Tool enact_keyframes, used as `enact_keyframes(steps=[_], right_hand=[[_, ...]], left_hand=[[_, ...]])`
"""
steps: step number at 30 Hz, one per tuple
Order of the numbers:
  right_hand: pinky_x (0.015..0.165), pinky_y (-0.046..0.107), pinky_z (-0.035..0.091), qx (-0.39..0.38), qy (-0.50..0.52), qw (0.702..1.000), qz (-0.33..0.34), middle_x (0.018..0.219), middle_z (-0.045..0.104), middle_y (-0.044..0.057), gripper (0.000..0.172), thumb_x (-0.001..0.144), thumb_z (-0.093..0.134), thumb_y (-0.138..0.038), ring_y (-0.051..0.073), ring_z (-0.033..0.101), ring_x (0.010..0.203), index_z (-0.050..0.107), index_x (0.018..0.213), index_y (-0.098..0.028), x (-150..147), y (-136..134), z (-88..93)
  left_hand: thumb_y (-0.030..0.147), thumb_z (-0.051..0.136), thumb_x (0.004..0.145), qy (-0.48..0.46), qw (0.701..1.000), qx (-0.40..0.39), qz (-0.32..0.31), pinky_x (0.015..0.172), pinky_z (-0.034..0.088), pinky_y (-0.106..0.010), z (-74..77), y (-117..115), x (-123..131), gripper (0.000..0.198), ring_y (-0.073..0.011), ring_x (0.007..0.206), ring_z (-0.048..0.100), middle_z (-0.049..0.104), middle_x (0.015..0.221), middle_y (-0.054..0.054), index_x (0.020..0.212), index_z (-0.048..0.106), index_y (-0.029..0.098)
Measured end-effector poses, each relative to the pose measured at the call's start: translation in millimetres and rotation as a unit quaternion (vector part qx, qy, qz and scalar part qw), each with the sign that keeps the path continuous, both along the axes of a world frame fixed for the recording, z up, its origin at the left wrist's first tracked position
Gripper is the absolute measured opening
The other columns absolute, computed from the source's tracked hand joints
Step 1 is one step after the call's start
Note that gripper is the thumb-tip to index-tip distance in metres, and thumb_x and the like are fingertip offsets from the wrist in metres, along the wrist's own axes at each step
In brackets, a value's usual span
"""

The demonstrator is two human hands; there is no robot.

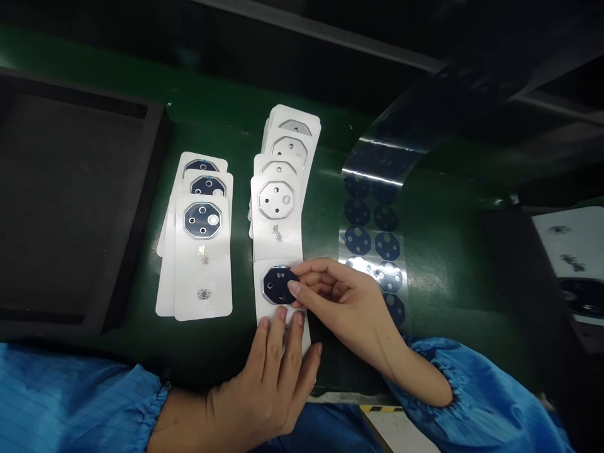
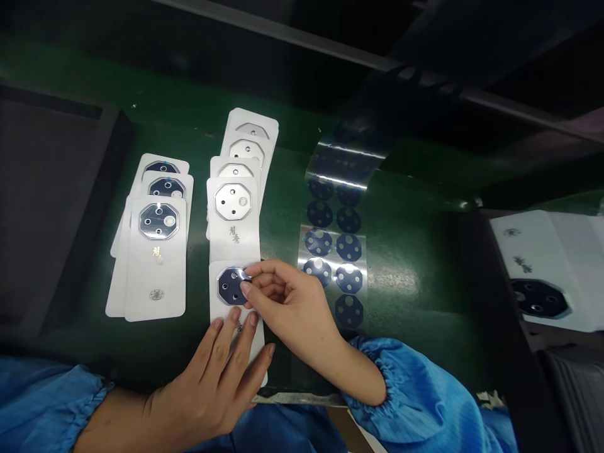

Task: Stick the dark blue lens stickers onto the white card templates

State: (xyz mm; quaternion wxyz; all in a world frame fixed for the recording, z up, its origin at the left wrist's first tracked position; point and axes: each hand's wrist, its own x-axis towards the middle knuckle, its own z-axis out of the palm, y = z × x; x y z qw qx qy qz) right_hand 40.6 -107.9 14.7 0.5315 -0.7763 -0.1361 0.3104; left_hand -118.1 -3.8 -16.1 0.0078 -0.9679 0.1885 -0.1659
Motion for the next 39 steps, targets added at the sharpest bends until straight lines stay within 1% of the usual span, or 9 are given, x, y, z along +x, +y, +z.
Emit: enact_keyframes(steps=[9, 14, 19, 26, 32, 34, 36, 37, 39], right_hand=[[0.059, 0.021, 0.060, -0.002, -0.008, 1.000, 0.004, 0.072, 0.072, 0.002, 0.017, 0.084, 0.077, -0.030, 0.015, 0.071, 0.062, 0.071, 0.095, -0.018, 0, 1, 0.5], [0.059, 0.022, 0.061, 0.000, -0.008, 1.000, 0.005, 0.073, 0.073, 0.002, 0.018, 0.083, 0.078, -0.029, 0.015, 0.072, 0.063, 0.071, 0.095, -0.018, 0, 0, 0.1], [0.060, 0.021, 0.062, 0.002, -0.010, 1.000, 0.006, 0.073, 0.073, 0.002, 0.017, 0.084, 0.077, -0.030, 0.015, 0.072, 0.063, 0.071, 0.095, -0.019, 0, -1, -0.1], [0.059, 0.022, 0.062, 0.002, -0.013, 1.000, 0.007, 0.072, 0.073, 0.002, 0.017, 0.084, 0.077, -0.029, 0.015, 0.072, 0.062, 0.071, 0.096, -0.018, 0, 0, -0.4], [0.059, 0.022, 0.062, -0.002, -0.029, 0.999, 0.016, 0.073, 0.073, 0.002, 0.016, 0.085, 0.076, -0.029, 0.015, 0.072, 0.062, 0.071, 0.096, -0.018, 1, 0, -1.4], [0.058, 0.022, 0.062, -0.008, -0.060, 0.998, 0.026, 0.072, 0.073, 0.001, 0.015, 0.087, 0.074, -0.028, 0.015, 0.072, 0.062, 0.071, 0.097, -0.018, -1, 0, -2.5], [0.060, 0.022, 0.062, -0.021, -0.142, 0.989, 0.042, 0.075, 0.074, 0.001, 0.013, 0.089, 0.072, -0.024, 0.014, 0.072, 0.065, 0.071, 0.100, -0.017, -5, -1, -4.0], [0.063, 0.022, 0.063, -0.031, -0.206, 0.977, 0.053, 0.078, 0.074, 0.002, 0.013, 0.090, 0.071, -0.022, 0.014, 0.072, 0.067, 0.071, 0.102, -0.016, -7, -1, -4.7], [0.064, 0.023, 0.061, -0.063, -0.354, 0.929, 0.089, 0.081, 0.073, 0.003, 0.014, 0.093, 0.068, -0.018, 0.014, 0.071, 0.069, 0.071, 0.105, -0.013, -11, 0, -5.3]], left_hand=[[0.055, 0.056, 0.098, 0.002, 1.000, -0.009, 0.005, 0.106, 0.048, -0.053, -0.4, 0, 0, 0.064, -0.0391, 0.124, 0.061, 0.062, 0.135, -0.022, 0.142, 0.054, 0.008], [0.051, 0.059, 0.098, -0.001, 1.000, -0.006, 0.012, 0.107, 0.047, -0.053, -0.7, -1, 0, 0.061, -0.0388, 0.124, 0.061, 0.062, 0.135, -0.022, 0.142, 0.054, 0.009], [0.054, 0.054, 0.099, 0.002, 1.000, -0.004, 0.004, 0.106, 0.047, -0.053, -0.8, 0, 0, 0.064, -0.0393, 0.124, 0.061, 0.061, 0.135, -0.023, 0.143, 0.053, 0.007], [0.049, 0.059, 0.098, -0.004, 1.000, -0.004, 0.015, 0.109, 0.045, -0.055, -1.7, -2, -1, 0.061, -0.0385, 0.125, 0.061, 0.061, 0.136, -0.023, 0.143, 0.053, 0.008], [0.051, 0.060, 0.096, -0.005, 1.000, -0.010, 0.015, 0.107, 0.047, -0.053, -1.9, -2, 0, 0.063, -0.0391, 0.125, 0.061, 0.062, 0.135, -0.022, 0.142, 0.054, 0.009], [0.051, 0.062, 0.095, -0.008, 1.000, -0.014, 0.015, 0.106, 0.048, -0.053, -2.2, -2, 0, 0.063, -0.0392, 0.124, 0.061, 0.063, 0.134, -0.021, 0.141, 0.055, 0.009], [0.051, 0.063, 0.095, -0.011, 1.000, -0.016, 0.014, 0.104, 0.050, -0.052, -1.9, -1, 0, 0.062, -0.0390, 0.122, 0.063, 0.065, 0.131, -0.020, 0.140, 0.057, 0.010], [0.051, 0.062, 0.095, -0.012, 1.000, -0.016, 0.012, 0.104, 0.050, -0.051, -1.5, 0, 1, 0.061, -0.0390, 0.121, 0.063, 0.066, 0.130, -0.019, 0.139, 0.058, 0.010], [0.052, 0.059, 0.097, -0.013, 1.000, -0.009, -0.005, 0.101, 0.052, -0.050, -0.1, 3, 2, 0.060, -0.0388, 0.119, 0.065, 0.068, 0.127, -0.019, 0.138, 0.059, 0.009]])
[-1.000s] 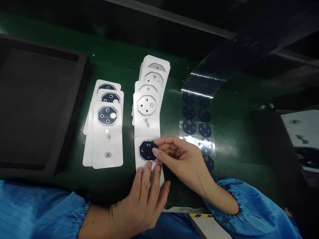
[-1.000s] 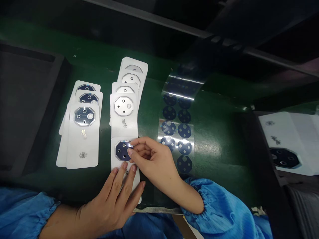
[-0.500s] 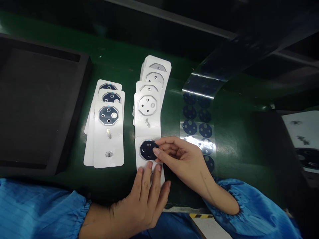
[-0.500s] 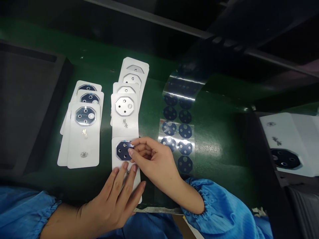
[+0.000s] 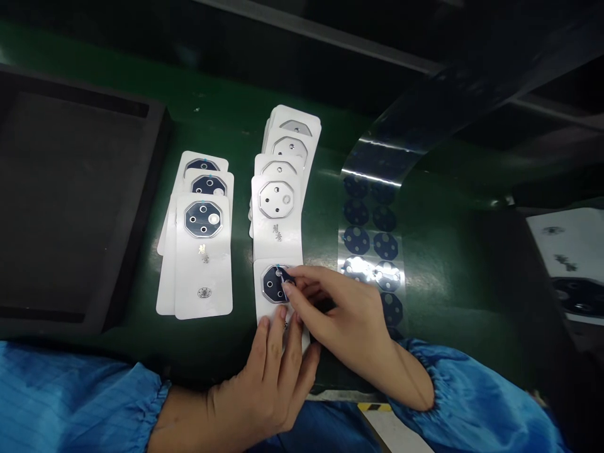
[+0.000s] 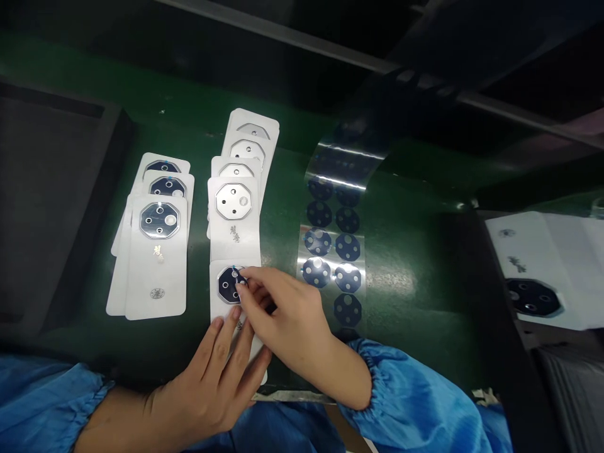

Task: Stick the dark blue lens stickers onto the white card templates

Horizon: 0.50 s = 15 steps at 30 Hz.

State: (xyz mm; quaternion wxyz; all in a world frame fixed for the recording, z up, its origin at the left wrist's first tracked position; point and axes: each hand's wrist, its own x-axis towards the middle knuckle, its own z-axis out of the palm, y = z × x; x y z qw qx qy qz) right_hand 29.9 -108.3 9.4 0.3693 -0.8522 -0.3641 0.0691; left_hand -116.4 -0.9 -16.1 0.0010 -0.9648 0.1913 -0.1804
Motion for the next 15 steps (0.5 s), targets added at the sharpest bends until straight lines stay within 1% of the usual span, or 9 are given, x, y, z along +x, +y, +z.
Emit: enact_keyframes(steps=[1, 3, 6, 8, 9, 10, 12, 14, 15], right_hand=[[0.060, 0.023, 0.058, -0.025, -0.074, 0.997, 0.020, 0.080, 0.072, 0.003, 0.013, 0.094, 0.066, -0.017, 0.013, 0.069, 0.067, 0.070, 0.105, -0.012, -1, 0, 0.2], [0.049, 0.024, 0.049, -0.087, -0.191, 0.976, 0.051, 0.073, 0.066, 0.002, 0.011, 0.097, 0.064, -0.020, 0.013, 0.062, 0.059, 0.070, 0.098, -0.011, -2, 2, 1.5], [0.042, 0.027, 0.036, -0.168, -0.270, 0.947, 0.054, 0.066, 0.057, 0.001, 0.024, 0.099, 0.063, -0.032, 0.013, 0.052, 0.054, 0.067, 0.085, -0.013, 3, 4, 3.0], [0.044, 0.028, 0.035, -0.187, -0.269, 0.944, 0.041, 0.070, 0.056, 0.003, 0.029, 0.098, 0.064, -0.040, 0.016, 0.052, 0.059, 0.065, 0.085, -0.014, 8, 5, 2.0], [0.047, 0.028, 0.038, -0.186, -0.253, 0.949, 0.037, 0.075, 0.058, 0.004, 0.030, 0.096, 0.067, -0.044, 0.018, 0.054, 0.064, 0.064, 0.089, -0.014, 10, 5, 0.7], [0.051, 0.029, 0.041, -0.182, -0.230, 0.955, 0.037, 0.081, 0.060, 0.006, 0.034, 0.092, 0.071, -0.047, 0.020, 0.055, 0.071, 0.064, 0.094, -0.015, 12, 6, -0.9], [0.061, 0.033, 0.047, -0.173, -0.171, 0.969, 0.037, 0.091, 0.061, 0.009, 0.048, 0.082, 0.080, -0.054, 0.025, 0.057, 0.081, 0.061, 0.103, -0.015, 16, 6, -4.1], [0.066, 0.036, 0.048, -0.175, -0.115, 0.977, 0.028, 0.094, 0.061, 0.010, 0.060, 0.073, 0.086, -0.059, 0.026, 0.056, 0.085, 0.058, 0.104, -0.015, 19, 7, -6.1], [0.067, 0.036, 0.048, -0.176, -0.097, 0.979, 0.020, 0.094, 0.060, 0.010, 0.060, 0.071, 0.087, -0.059, 0.026, 0.055, 0.084, 0.057, 0.102, -0.016, 20, 8, -6.6]], left_hand=[[0.052, 0.057, 0.098, 0.001, 1.000, 0.006, -0.011, 0.100, 0.052, -0.049, 0.8, 2, 1, 0.059, -0.0387, 0.118, 0.065, 0.068, 0.126, -0.020, 0.138, 0.059, 0.008], [0.050, 0.055, 0.099, 0.005, 0.999, 0.022, -0.032, 0.098, 0.053, -0.048, 2.1, 5, 1, 0.057, -0.0380, 0.116, 0.067, 0.068, 0.126, -0.019, 0.138, 0.059, 0.008], [0.050, 0.054, 0.099, 0.005, 0.999, 0.036, -0.041, 0.097, 0.053, -0.047, 2.2, 7, 2, 0.058, -0.0380, 0.116, 0.067, 0.067, 0.128, -0.020, 0.140, 0.057, 0.009], [0.053, 0.053, 0.099, 0.005, 0.998, 0.039, -0.041, 0.097, 0.053, -0.048, 1.6, 7, 2, 0.061, -0.0386, 0.116, 0.066, 0.065, 0.131, -0.021, 0.142, 0.055, 0.008], [0.054, 0.053, 0.099, 0.006, 0.999, 0.038, -0.039, 0.097, 0.053, -0.049, 1.3, 7, 2, 0.063, -0.0388, 0.116, 0.066, 0.065, 0.131, -0.022, 0.142, 0.054, 0.008], [0.055, 0.052, 0.099, 0.007, 0.999, 0.036, -0.040, 0.097, 0.052, -0.050, 1.3, 7, 2, 0.064, -0.0388, 0.116, 0.066, 0.065, 0.131, -0.022, 0.142, 0.054, 0.008], [0.055, 0.050, 0.100, 0.011, 0.999, 0.031, -0.041, 0.098, 0.051, -0.051, 1.5, 7, 2, 0.064, -0.0389, 0.116, 0.066, 0.065, 0.130, -0.023, 0.142, 0.053, 0.006], [0.054, 0.050, 0.100, 0.011, 0.999, 0.028, -0.044, 0.098, 0.051, -0.052, 2.0, 8, 2, 0.064, -0.0395, 0.116, 0.066, 0.064, 0.131, -0.025, 0.141, 0.053, 0.005], [0.053, 0.050, 0.100, 0.011, 0.998, 0.028, -0.047, 0.098, 0.051, -0.052, 2.1, 8, 2, 0.064, -0.0403, 0.117, 0.065, 0.063, 0.132, -0.026, 0.142, 0.052, 0.005]])
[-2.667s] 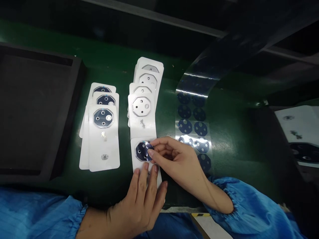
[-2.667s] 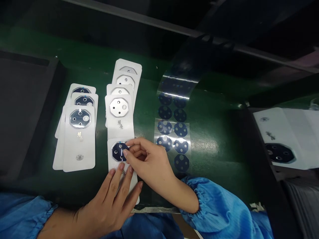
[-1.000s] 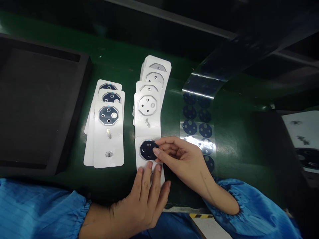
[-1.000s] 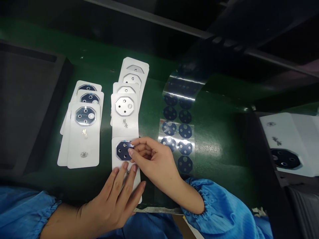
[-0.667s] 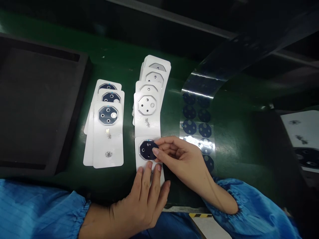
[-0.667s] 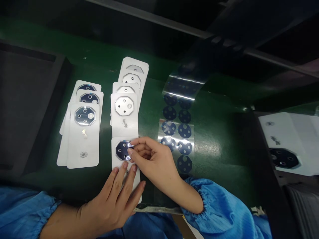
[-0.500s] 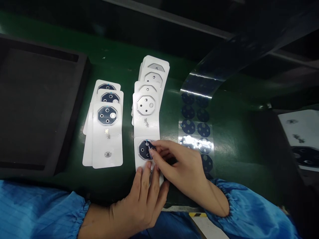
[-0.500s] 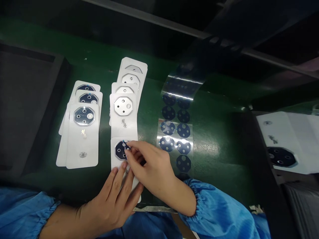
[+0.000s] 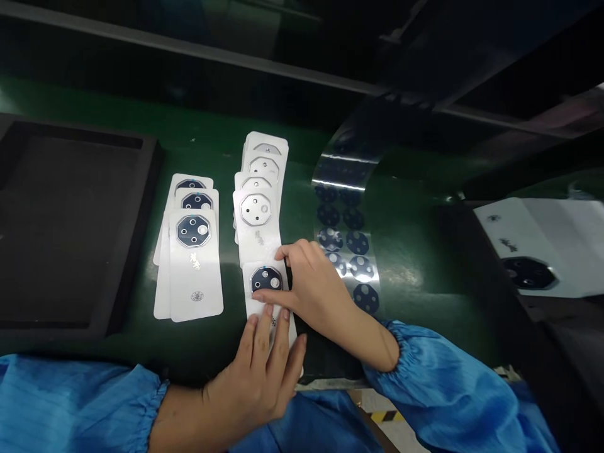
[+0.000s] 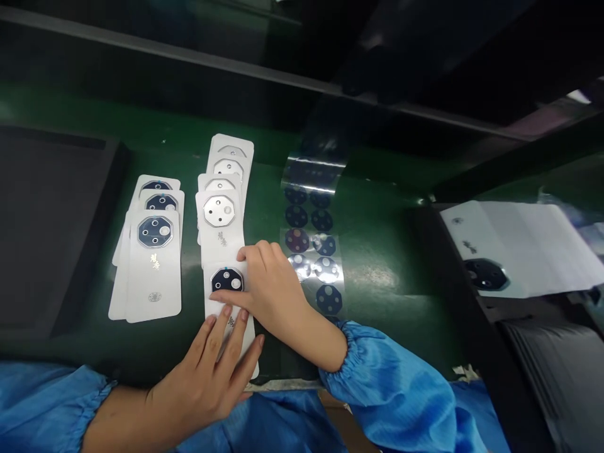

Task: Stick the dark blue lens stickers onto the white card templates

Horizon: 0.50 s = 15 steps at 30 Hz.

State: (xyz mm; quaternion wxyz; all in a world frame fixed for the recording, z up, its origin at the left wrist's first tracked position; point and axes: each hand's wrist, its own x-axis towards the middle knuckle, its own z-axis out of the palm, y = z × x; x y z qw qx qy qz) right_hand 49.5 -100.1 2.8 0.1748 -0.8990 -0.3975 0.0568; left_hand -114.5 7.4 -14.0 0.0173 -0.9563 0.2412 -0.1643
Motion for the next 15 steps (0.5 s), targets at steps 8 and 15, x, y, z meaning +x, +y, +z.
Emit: enact_keyframes(steps=[8, 15], right_hand=[[0.074, 0.038, 0.043, 0.004, -0.019, 1.000, 0.022, 0.089, 0.059, 0.007, 0.020, 0.098, 0.065, -0.035, 0.025, 0.053, 0.084, 0.055, 0.091, -0.020, 11, 1, -7.4], [0.085, 0.041, 0.045, 0.027, 0.060, 0.998, 0.019, 0.101, 0.053, 0.006, 0.056, 0.069, 0.091, -0.052, 0.027, 0.049, 0.095, 0.054, 0.097, -0.021, 9, -6, -1.9]], left_hand=[[0.058, 0.051, 0.098, 0.017, 1.000, -0.003, -0.007, 0.099, 0.049, -0.056, -1.3, 2, -4, 0.068, -0.0463, 0.124, 0.059, 0.057, 0.138, -0.028, 0.143, 0.051, 0.006], [0.065, 0.060, 0.091, 0.008, 1.000, -0.005, -0.012, 0.100, 0.044, -0.060, -5.8, 0, -7, 0.078, -0.0494, 0.125, 0.057, 0.054, 0.140, -0.031, 0.140, 0.052, 0.005]])
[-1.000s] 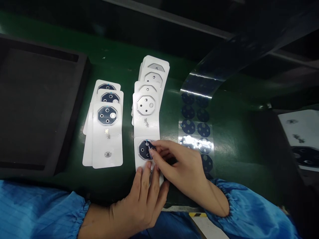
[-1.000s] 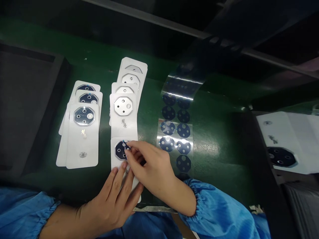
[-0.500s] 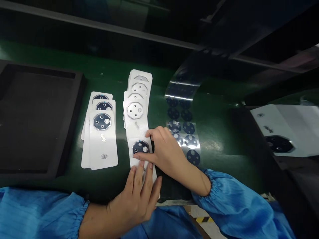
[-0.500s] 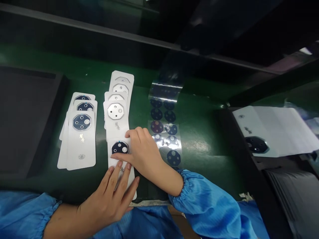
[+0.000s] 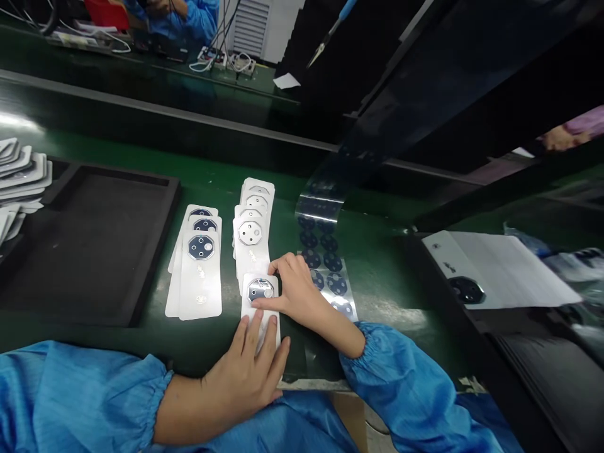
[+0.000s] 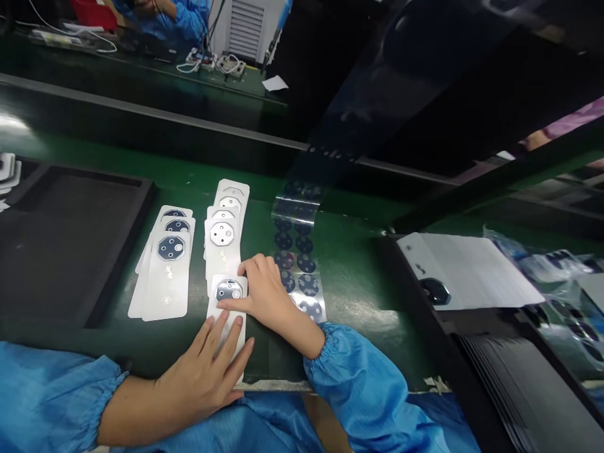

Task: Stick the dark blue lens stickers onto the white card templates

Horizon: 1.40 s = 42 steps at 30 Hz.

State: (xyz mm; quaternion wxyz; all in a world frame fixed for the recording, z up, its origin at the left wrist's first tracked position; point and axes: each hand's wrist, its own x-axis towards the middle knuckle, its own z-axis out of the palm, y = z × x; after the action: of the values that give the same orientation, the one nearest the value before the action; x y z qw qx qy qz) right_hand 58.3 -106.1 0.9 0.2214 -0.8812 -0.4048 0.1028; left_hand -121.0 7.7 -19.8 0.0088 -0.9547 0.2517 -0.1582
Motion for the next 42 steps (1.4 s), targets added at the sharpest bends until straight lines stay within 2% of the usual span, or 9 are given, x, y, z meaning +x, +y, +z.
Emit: enact_keyframes(steps=[8, 15, 22, 27, 31, 34, 37, 40, 42], right_hand=[[0.090, 0.043, 0.043, 0.016, 0.007, 1.000, -0.023, 0.105, 0.052, 0.006, 0.050, 0.073, 0.090, -0.043, 0.027, 0.046, 0.098, 0.055, 0.101, -0.022, -10, -2, -0.6], [0.084, 0.040, 0.045, -0.024, 0.039, 0.999, 0.018, 0.089, 0.054, 0.002, 0.033, 0.079, 0.085, -0.036, 0.025, 0.051, 0.091, 0.055, 0.081, -0.022, -12, 0, 13.5], [0.076, 0.041, 0.047, -0.028, -0.016, 0.997, -0.072, 0.089, 0.056, 0.005, 0.041, 0.073, 0.087, -0.039, 0.028, 0.054, 0.086, 0.052, 0.080, -0.022, -19, -6, 10.1], [0.066, 0.032, 0.046, 0.031, 0.127, 0.991, -0.017, 0.082, 0.063, -0.002, 0.024, 0.094, 0.065, -0.042, 0.021, 0.061, 0.075, 0.051, 0.090, -0.023, -16, -9, 61.5], [0.068, 0.029, 0.048, 0.101, 0.095, 0.987, 0.086, 0.096, 0.070, -0.001, 0.042, 0.090, 0.073, -0.046, 0.020, 0.067, 0.078, 0.052, 0.121, -0.027, -5, 39, 103.7], [0.080, 0.031, 0.049, 0.079, 0.010, 0.966, 0.248, 0.105, 0.071, 0.001, 0.041, 0.090, 0.076, -0.041, 0.021, 0.066, 0.089, 0.058, 0.122, -0.024, 12, 106, 91.3], [0.095, 0.042, 0.047, 0.041, -0.117, 0.956, 0.267, 0.121, 0.065, 0.013, 0.044, 0.082, 0.083, -0.046, 0.030, 0.057, 0.114, 0.067, 0.112, -0.018, 28, 155, 57.9], [0.106, 0.053, 0.040, 0.073, -0.210, 0.955, 0.198, 0.149, 0.042, 0.023, 0.051, 0.087, 0.077, -0.049, 0.038, 0.041, 0.135, 0.064, 0.123, -0.016, 42, 156, 38.7], [0.105, 0.049, 0.042, 0.082, -0.206, 0.961, 0.166, 0.143, 0.048, 0.022, 0.044, 0.096, 0.067, -0.045, 0.033, 0.047, 0.131, 0.060, 0.129, -0.016, 52, 135, 38.3]], left_hand=[[0.063, 0.057, 0.092, -0.007, 1.000, -0.006, -0.002, 0.098, 0.043, -0.062, -2.3, 2, -1, 0.074, -0.0491, 0.123, 0.058, 0.056, 0.137, -0.030, 0.139, 0.052, 0.005], [0.063, 0.054, 0.093, -0.002, 1.000, -0.019, 0.007, 0.098, 0.042, -0.064, -2.3, 1, -5, 0.073, -0.0478, 0.126, 0.056, 0.055, 0.139, -0.028, 0.145, 0.046, 0.012], [0.039, 0.047, 0.100, -0.054, 0.998, 0.000, 0.016, 0.098, 0.042, -0.060, -3.8, 2, -2, 0.046, -0.0417, 0.126, 0.056, 0.055, 0.142, -0.021, 0.139, 0.054, 0.016], [0.037, 0.047, 0.100, -0.119, 0.992, 0.031, -0.005, 0.106, 0.039, -0.059, -1.8, 7, -4, 0.049, -0.0389, 0.140, 0.044, 0.047, 0.152, -0.015, 0.147, 0.049, 0.022], [0.030, 0.043, 0.101, -0.110, 0.983, 0.105, -0.103, 0.123, 0.028, -0.037, 6.0, 17, -8, 0.052, -0.0174, 0.157, 0.009, 0.024, 0.167, 0.002, 0.153, 0.042, 0.028], [0.034, 0.044, 0.100, -0.050, 0.987, 0.066, -0.139, 0.123, 0.027, -0.040, 12.2, 20, -5, 0.057, -0.0215, 0.156, 0.015, 0.030, 0.165, -0.006, 0.154, 0.040, 0.016], [0.036, 0.046, 0.099, -0.028, 0.990, 0.020, -0.135, 0.119, 0.033, -0.047, 15.4, 20, 1, 0.059, -0.0272, 0.153, 0.025, 0.036, 0.161, -0.012, 0.152, 0.041, 0.012], [0.031, 0.042, 0.101, -0.060, 0.987, 0.025, -0.145, 0.116, 0.037, -0.046, 17.5, 19, 4, 0.048, -0.0256, 0.149, 0.034, 0.044, 0.156, -0.010, 0.146, 0.051, 0.015], [0.031, 0.040, 0.103, -0.070, 0.987, 0.026, -0.141, 0.113, 0.039, -0.043, 19.1, 19, 4, 0.044, -0.0240, 0.145, 0.040, 0.050, 0.152, -0.008, 0.142, 0.056, 0.017]])
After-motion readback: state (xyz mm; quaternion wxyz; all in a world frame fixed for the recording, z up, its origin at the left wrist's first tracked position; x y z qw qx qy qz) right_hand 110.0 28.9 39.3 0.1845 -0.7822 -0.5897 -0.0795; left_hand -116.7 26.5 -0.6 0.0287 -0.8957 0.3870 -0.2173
